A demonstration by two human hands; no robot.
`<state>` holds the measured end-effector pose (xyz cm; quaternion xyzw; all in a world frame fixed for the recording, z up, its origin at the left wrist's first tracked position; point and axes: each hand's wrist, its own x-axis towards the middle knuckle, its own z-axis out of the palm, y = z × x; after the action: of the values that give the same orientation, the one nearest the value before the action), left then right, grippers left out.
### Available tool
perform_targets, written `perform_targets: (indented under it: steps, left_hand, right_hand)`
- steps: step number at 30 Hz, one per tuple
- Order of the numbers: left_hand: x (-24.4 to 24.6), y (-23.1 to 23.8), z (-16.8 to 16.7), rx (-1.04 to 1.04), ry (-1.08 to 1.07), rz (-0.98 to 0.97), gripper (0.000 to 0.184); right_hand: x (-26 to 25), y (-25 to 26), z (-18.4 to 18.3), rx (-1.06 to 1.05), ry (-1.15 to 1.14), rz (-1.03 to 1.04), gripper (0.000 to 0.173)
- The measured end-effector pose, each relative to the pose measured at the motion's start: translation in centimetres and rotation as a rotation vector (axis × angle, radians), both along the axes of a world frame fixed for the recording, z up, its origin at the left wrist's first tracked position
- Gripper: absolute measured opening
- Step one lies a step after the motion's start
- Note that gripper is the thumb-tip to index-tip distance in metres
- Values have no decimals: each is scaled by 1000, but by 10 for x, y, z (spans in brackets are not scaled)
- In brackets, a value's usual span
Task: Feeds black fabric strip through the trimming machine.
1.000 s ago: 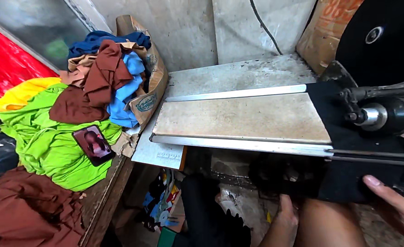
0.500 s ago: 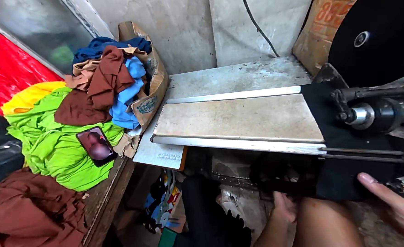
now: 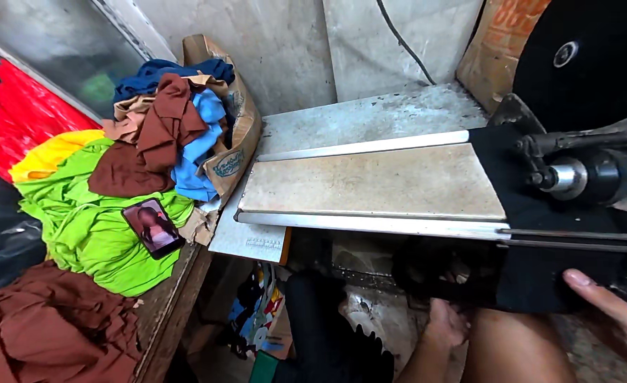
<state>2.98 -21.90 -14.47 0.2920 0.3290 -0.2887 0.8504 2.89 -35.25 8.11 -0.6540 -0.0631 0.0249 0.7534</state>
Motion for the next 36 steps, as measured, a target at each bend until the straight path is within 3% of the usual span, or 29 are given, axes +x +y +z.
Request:
perform_targets:
  steps: [7, 8, 12, 15, 18, 21, 24, 30, 36]
  left_hand:
    - [1, -3, 12, 147, 1, -17, 45]
    - [-1, -8, 12, 216, 50, 5, 42]
    - [-2, 5, -13, 162, 92, 234, 36]
    - [-13, 48, -36, 426, 3, -57, 16]
    - [-30, 88, -44, 705, -62, -296, 35]
    - [-46, 105, -74, 919, -45, -328, 39]
    - [-54, 97, -93, 920, -72, -353, 40]
    - [-52, 90, -84, 903, -245, -616, 36]
    - [0, 109, -29, 1019, -439, -504, 33]
  right_hand:
    - [0, 1, 0, 4, -2, 5, 20]
    - [0, 0, -1, -6, -3, 4, 20]
    - [0, -2, -5, -19, -12, -14, 21]
    - [1, -5, -10, -14, -30, -5, 20]
    - [1, -4, -16, -46, -77, -21, 25]
    - [-5, -1, 2, -158, -6, -46, 29]
    - [-3, -7, 10, -223, 23, 17, 32]
    - [4, -16, 2, -223, -4, 148, 39]
    - [5, -16, 2, -214, 10, 163, 40]
